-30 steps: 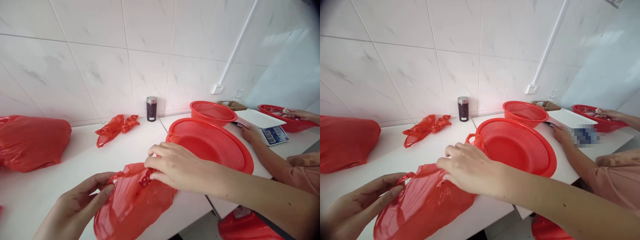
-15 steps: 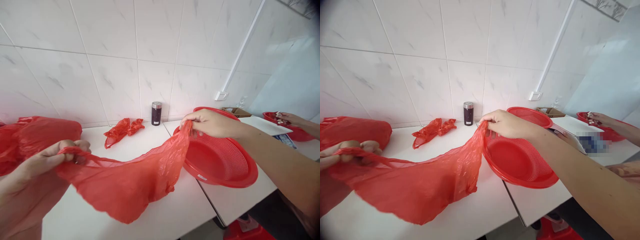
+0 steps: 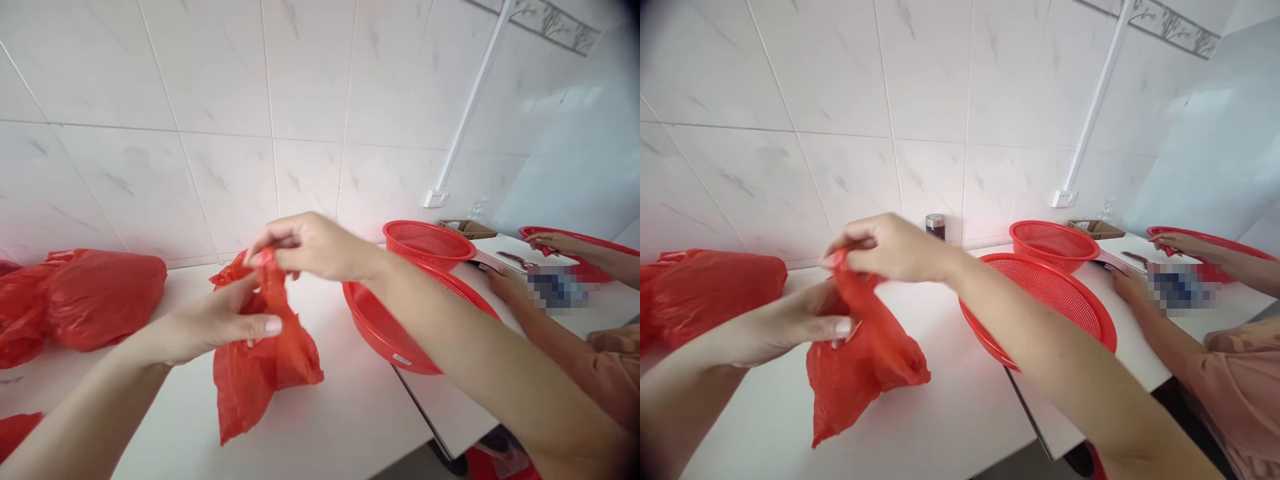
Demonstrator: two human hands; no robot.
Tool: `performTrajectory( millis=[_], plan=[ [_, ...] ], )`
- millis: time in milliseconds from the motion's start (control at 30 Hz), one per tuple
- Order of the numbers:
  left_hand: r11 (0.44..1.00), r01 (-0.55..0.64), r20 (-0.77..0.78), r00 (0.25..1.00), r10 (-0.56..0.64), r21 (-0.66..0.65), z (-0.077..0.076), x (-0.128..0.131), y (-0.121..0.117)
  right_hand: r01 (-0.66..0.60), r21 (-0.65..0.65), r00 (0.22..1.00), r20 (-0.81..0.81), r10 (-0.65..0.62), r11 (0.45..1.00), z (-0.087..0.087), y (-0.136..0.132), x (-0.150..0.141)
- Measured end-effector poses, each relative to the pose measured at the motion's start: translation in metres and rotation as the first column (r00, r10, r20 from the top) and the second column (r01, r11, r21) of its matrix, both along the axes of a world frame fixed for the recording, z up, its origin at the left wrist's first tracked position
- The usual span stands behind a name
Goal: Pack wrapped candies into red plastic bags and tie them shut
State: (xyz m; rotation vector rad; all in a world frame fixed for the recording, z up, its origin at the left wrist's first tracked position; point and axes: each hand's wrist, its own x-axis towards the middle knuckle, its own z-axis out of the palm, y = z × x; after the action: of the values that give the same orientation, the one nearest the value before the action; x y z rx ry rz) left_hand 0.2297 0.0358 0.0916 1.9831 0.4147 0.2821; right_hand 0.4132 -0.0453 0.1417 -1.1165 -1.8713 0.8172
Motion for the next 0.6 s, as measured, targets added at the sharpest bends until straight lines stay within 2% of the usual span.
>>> performTrajectory(
  millis=[33,100,200,333,433,467,567,600],
  plan=[
    [0.999,0.036,-0.083,0.996,-0.039,-0.038,-0.001,0.003,0.000,-0.038,-0.007,0.999,-0.019,0.038,0.999,-0.004,0.006,-0.009],
    [0.992,-0.016,-0.135,0.991,0.000,-0.121,-0.003,0.006,0.001,-0.044,0.000,0.996,-0.078,0.044,0.999,-0.015,0.015,-0.020],
    [0.947,-0.171,-0.088,0.984,0.153,-0.270,-0.010,0.003,0.007,0.058,0.034,0.986,-0.160,-0.051,0.998,-0.036,0.022,-0.016],
    [0.885,-0.201,-0.061,0.979,0.193,-0.421,-0.022,-0.003,0.017,0.101,0.016,0.987,-0.130,-0.098,0.995,-0.064,0.019,-0.004],
    [0.897,-0.166,-0.011,0.984,0.177,-0.410,-0.026,-0.005,0.021,0.201,0.051,0.949,-0.257,-0.182,0.978,-0.068,0.003,-0.008],
    [0.909,-0.133,0.016,0.988,0.151,-0.396,-0.025,-0.006,0.021,0.187,0.057,0.940,-0.299,-0.162,0.981,-0.066,-0.004,-0.012],
    [0.957,-0.018,0.073,0.996,0.041,-0.289,-0.019,-0.011,0.020,-0.013,0.022,0.938,-0.346,0.020,1.000,-0.059,-0.019,-0.022],
    [0.974,-0.006,0.056,0.998,0.019,-0.227,-0.017,-0.013,0.019,-0.035,0.027,0.933,-0.357,0.042,0.999,-0.060,-0.020,-0.023]
  ],
)
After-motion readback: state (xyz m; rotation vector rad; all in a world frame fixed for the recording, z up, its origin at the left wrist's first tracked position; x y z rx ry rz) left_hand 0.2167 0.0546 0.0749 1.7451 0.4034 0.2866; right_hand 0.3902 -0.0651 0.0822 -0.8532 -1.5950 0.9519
